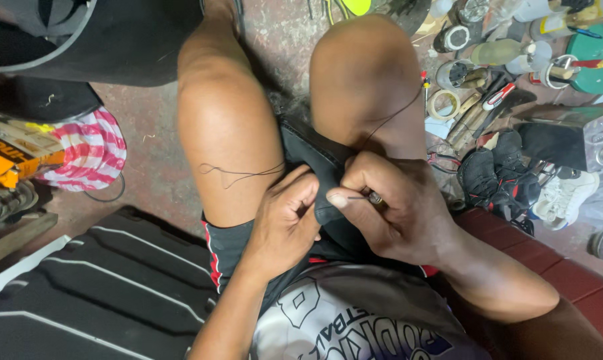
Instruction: The person sits on the floor and sews a black shoe using a needle and thread. They repeatedly push the needle through the shoe's sole and pull the thread to stitch the material.
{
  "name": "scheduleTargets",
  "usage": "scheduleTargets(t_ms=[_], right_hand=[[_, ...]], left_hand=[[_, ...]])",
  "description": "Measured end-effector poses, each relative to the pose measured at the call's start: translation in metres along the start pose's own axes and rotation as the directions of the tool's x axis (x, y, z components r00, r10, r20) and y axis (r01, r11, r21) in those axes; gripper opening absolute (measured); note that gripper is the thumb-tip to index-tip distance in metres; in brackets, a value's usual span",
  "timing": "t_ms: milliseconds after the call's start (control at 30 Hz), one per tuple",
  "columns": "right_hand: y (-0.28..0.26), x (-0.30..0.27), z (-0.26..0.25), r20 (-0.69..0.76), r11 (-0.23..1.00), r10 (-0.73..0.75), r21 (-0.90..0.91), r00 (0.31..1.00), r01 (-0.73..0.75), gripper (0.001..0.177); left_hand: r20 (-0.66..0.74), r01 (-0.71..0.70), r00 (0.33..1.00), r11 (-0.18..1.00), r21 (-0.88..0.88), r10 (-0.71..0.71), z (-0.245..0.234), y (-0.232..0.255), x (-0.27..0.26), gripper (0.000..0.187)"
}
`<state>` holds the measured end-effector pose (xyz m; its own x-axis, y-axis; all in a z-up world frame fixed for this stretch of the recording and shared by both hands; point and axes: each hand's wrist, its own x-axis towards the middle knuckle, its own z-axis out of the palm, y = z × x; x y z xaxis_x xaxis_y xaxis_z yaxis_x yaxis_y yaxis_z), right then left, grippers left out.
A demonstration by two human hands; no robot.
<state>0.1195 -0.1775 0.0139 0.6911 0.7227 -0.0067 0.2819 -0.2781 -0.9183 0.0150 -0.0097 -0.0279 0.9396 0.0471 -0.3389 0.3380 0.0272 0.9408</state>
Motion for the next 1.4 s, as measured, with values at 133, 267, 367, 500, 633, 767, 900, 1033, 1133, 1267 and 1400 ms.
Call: scheduleTargets(t_ms=[133,267,367,500,633,767,900,1033,1133,1267,1400], right_hand=[[0.001,0.008,0.005,-0.022,0.996,0.025,-0.086,0.999,-0.027,0.021],[0.001,0.009,0.007,-0.046,0.997,0.008,-0.08,0.999,-0.011,0.022],[0.0,0.005,0.007,-0.062,1.0,0.026,0.0,0.998,-0.026,0.019],[0.006,-0.006,0.008,-0.022,0.973,0.129,0.194,0.991,-0.122,0.02],[0.014,-0.011,0.011,-0.021,0.774,0.133,0.627,0.991,-0.09,0.023],[0.028,-0.021,-0.001,-0.138,0.668,0.242,0.742,0.961,-0.062,0.021],[0.048,-0.028,-0.026,-0.247,0.631,0.38,0.773,0.892,-0.055,0.033],[0.059,-0.046,-0.038,-0.321,0.855,0.303,0.507,0.897,-0.108,0.025],[0.057,-0.056,-0.037,-0.278,0.977,0.183,0.159,0.943,-0.143,0.017],[0.037,-0.055,-0.031,-0.221,0.988,0.103,-0.091,0.97,-0.126,0.018],[0.02,-0.041,-0.02,-0.23,0.988,0.135,-0.04,0.964,-0.148,0.02]], left_hand=[[-0.083,-0.164,0.979,0.966,0.202,0.184,0.002,-0.011,0.004,0.028],[-0.099,-0.015,0.995,0.997,0.073,0.022,0.003,-0.009,0.001,0.02],[-0.039,0.031,0.998,0.973,-0.23,-0.042,0.0,-0.006,-0.004,0.006],[-0.007,0.041,0.999,0.889,-0.456,-0.049,-0.006,-0.009,-0.017,0.033],[-0.213,-0.059,0.977,0.928,-0.368,-0.023,0.017,-0.016,-0.013,0.014],[-0.16,-0.069,0.987,0.938,-0.34,0.015,0.007,-0.004,-0.006,0.017],[-0.102,-0.095,0.992,0.951,-0.293,0.068,-0.009,0.01,0.001,0.02],[-0.075,-0.099,0.993,0.978,-0.183,0.087,-0.022,0.013,0.007,0.021],[-0.071,-0.115,0.992,0.968,-0.224,0.102,-0.023,0.012,0.009,0.021],[-0.062,-0.11,0.993,0.945,-0.309,0.095,-0.024,0.011,0.012,0.022],[-0.101,-0.056,0.995,0.938,-0.343,0.022,-0.021,0.028,0.017,0.023]])
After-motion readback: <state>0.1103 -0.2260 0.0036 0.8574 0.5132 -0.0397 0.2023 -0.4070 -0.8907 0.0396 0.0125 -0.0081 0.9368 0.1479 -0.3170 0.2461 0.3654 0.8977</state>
